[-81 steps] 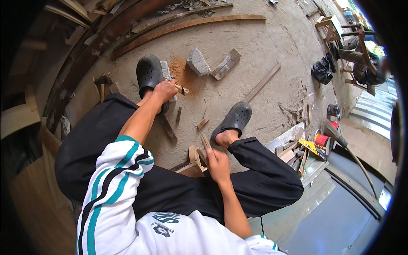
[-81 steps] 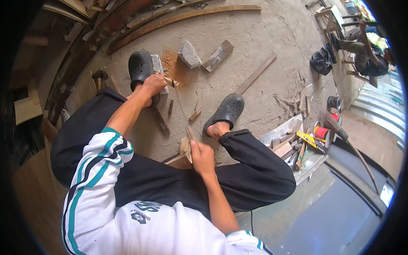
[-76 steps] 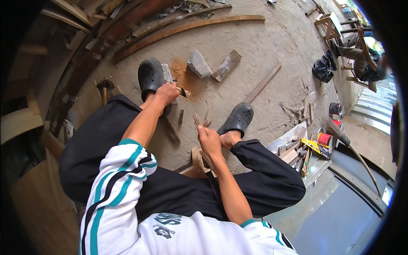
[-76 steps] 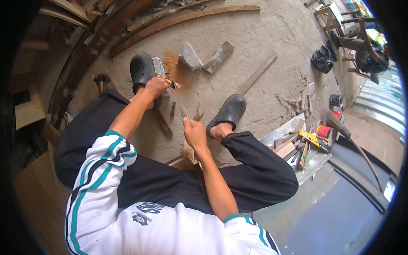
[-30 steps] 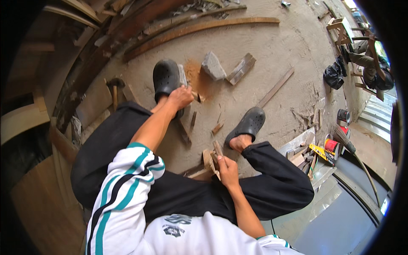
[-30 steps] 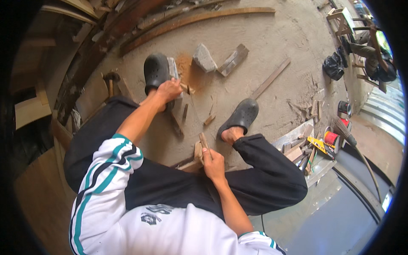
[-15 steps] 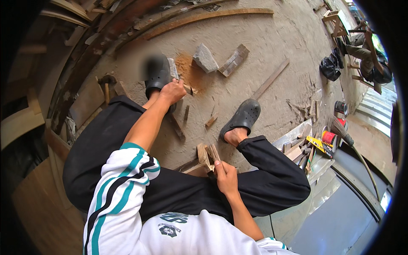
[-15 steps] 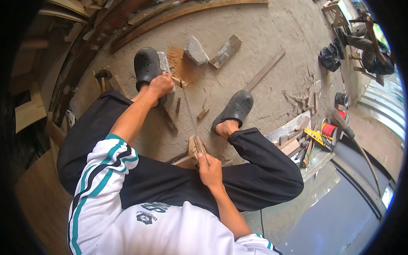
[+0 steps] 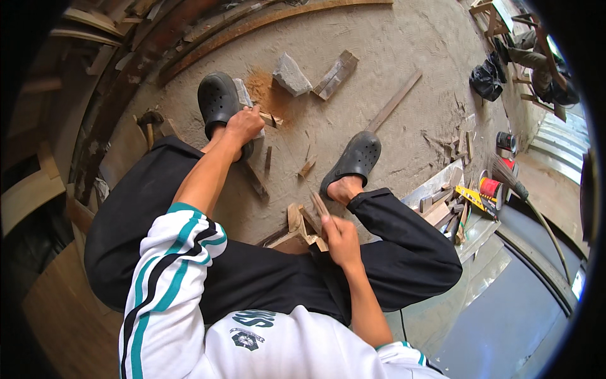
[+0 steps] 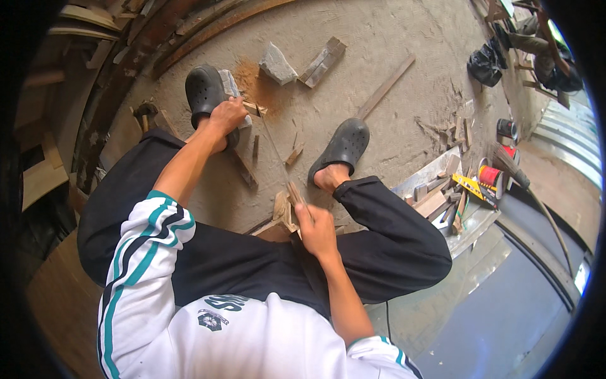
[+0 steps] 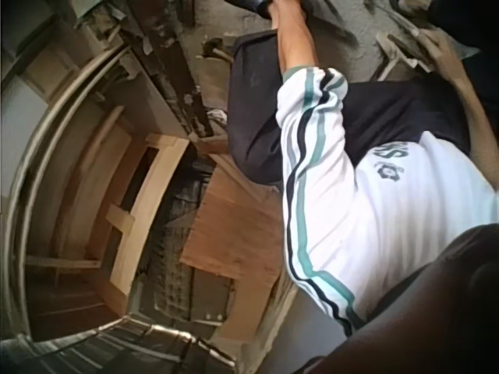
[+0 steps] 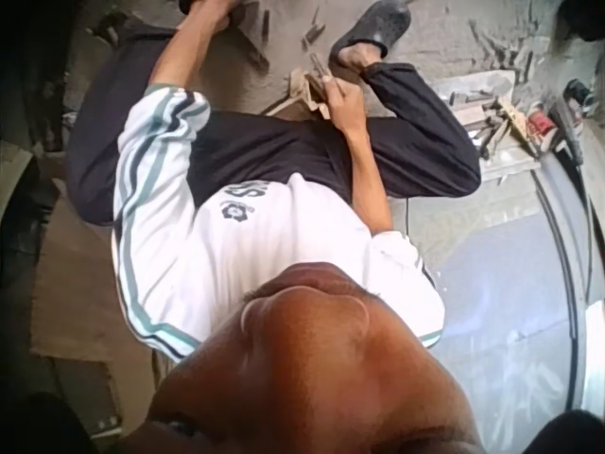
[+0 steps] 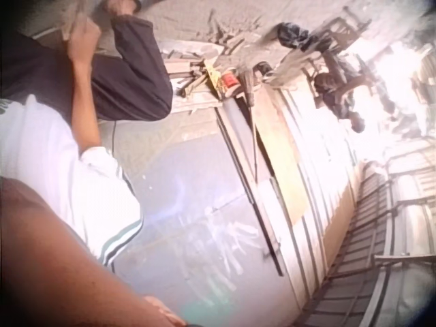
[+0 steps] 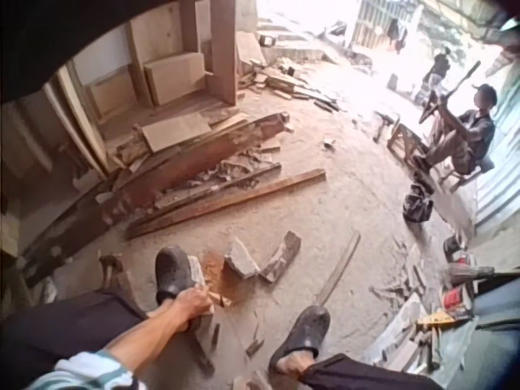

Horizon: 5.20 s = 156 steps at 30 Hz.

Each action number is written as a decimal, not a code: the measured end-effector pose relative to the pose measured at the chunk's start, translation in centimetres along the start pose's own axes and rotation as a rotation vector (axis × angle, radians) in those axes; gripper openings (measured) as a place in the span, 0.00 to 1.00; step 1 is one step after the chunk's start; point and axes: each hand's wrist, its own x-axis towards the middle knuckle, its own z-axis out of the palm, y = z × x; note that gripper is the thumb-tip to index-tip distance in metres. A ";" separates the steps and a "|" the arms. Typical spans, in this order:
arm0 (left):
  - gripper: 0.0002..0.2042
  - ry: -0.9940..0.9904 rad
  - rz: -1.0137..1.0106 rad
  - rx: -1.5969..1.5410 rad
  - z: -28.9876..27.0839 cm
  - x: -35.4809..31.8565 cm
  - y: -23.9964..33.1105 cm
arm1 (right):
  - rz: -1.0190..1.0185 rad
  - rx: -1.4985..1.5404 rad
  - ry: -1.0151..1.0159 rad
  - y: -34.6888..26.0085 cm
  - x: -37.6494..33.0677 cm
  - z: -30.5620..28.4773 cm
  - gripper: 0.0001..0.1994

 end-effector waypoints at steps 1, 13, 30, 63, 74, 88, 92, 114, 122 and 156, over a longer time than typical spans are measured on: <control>0.08 -0.014 0.008 -0.012 0.0 0.0 -0.2 | -0.051 0.007 0.003 0.2 2.2 0.7 0.24; 0.09 0.022 -0.032 -0.055 0.4 -0.2 -0.4 | 0.002 -0.018 -0.040 -1.4 0.7 0.2 0.24; 0.08 0.018 -0.019 -0.058 0.7 0.7 1.0 | -0.077 -0.036 0.007 2.4 10.4 4.8 0.22; 0.07 0.049 0.011 -0.036 0.8 -0.7 -1.0 | 0.072 0.009 -0.062 0.1 -0.9 0.5 0.22; 0.08 0.034 -0.001 -0.005 1.0 -0.3 -0.3 | -0.091 -0.061 -0.004 0.2 4.6 4.6 0.22; 0.09 0.034 0.006 -0.032 1.0 -0.3 -0.4 | -0.021 -0.003 -0.002 -0.2 2.6 2.6 0.23; 0.09 -0.005 -0.042 -0.062 0.3 -0.8 0.0 | 0.020 -0.004 -0.018 -1.4 0.2 1.2 0.24; 0.08 -0.009 -0.010 -0.011 0.1 -0.4 -0.6 | -0.016 0.021 0.028 -0.7 -1.7 1.2 0.24; 0.08 -0.011 0.018 -0.026 -0.2 1.2 0.7 | -0.029 -0.025 0.020 1.0 7.8 3.4 0.22; 0.09 0.092 -0.002 -0.028 0.3 0.0 0.2 | 0.020 -0.051 -0.010 1.6 0.7 2.1 0.23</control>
